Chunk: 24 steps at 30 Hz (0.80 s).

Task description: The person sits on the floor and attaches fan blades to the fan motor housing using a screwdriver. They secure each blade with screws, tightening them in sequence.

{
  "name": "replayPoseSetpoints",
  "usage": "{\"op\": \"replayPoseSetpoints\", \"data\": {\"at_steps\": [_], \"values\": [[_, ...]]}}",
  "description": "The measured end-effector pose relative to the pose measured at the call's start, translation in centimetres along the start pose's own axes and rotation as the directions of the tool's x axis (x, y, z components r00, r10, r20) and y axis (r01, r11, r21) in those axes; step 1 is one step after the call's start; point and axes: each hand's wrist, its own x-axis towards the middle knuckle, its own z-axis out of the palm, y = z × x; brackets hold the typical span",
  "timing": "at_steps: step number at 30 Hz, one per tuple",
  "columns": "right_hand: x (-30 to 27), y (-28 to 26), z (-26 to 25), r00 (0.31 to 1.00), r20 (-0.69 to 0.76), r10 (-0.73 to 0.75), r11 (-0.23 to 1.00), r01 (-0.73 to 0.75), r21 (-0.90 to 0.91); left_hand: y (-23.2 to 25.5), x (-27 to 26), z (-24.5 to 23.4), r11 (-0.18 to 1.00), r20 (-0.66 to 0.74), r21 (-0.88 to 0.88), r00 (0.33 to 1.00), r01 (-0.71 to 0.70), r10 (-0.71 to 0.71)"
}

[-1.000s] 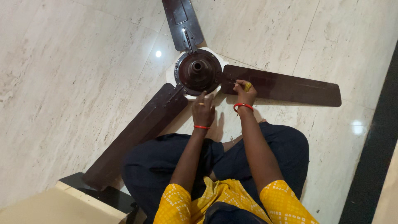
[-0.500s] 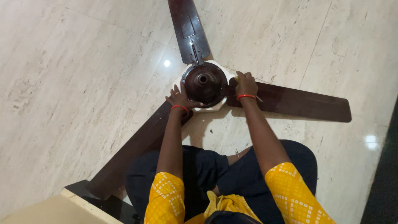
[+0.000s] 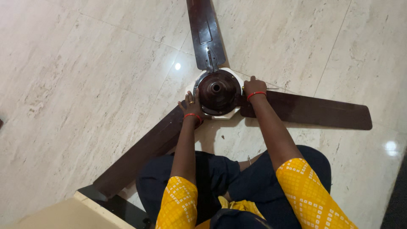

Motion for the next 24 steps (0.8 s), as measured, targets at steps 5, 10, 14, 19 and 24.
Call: {"op": "replayPoseSetpoints", "data": {"at_steps": [5, 10, 14, 19, 24], "values": [[-2.6, 1.0, 1.4, 0.999, -0.044, -0.014, 1.000, 0.014, -0.011, -0.3, -0.4, -0.4, 1.000, 0.084, -0.001, 0.996, -0.003, 0.003], [-5.9, 1.2, 0.6, 0.997, -0.065, -0.031, 1.000, 0.031, 0.001, -0.6, -1.9, -0.5, 0.998, 0.057, -0.029, 0.997, -0.058, 0.060], [-8.4, 3.0, -1.1, 0.996, -0.079, -0.046, 0.982, 0.060, 0.181, -0.1, -2.6, 0.1, 0.998, 0.001, -0.018, 0.998, -0.055, 0.055], [-10.2, 4.9, -1.4, 0.994, -0.107, 0.020, 0.871, 0.035, 0.490, 4.5, -9.7, 8.6, 0.883, -0.495, -0.468, 0.836, -0.026, -0.237], [-9.9, 5.1, -0.7, 0.989, -0.138, 0.050, 0.841, 0.033, 0.540, 13.8, -12.5, 16.9, 0.484, -0.126, -0.871, 0.991, -0.090, -0.042]]}}
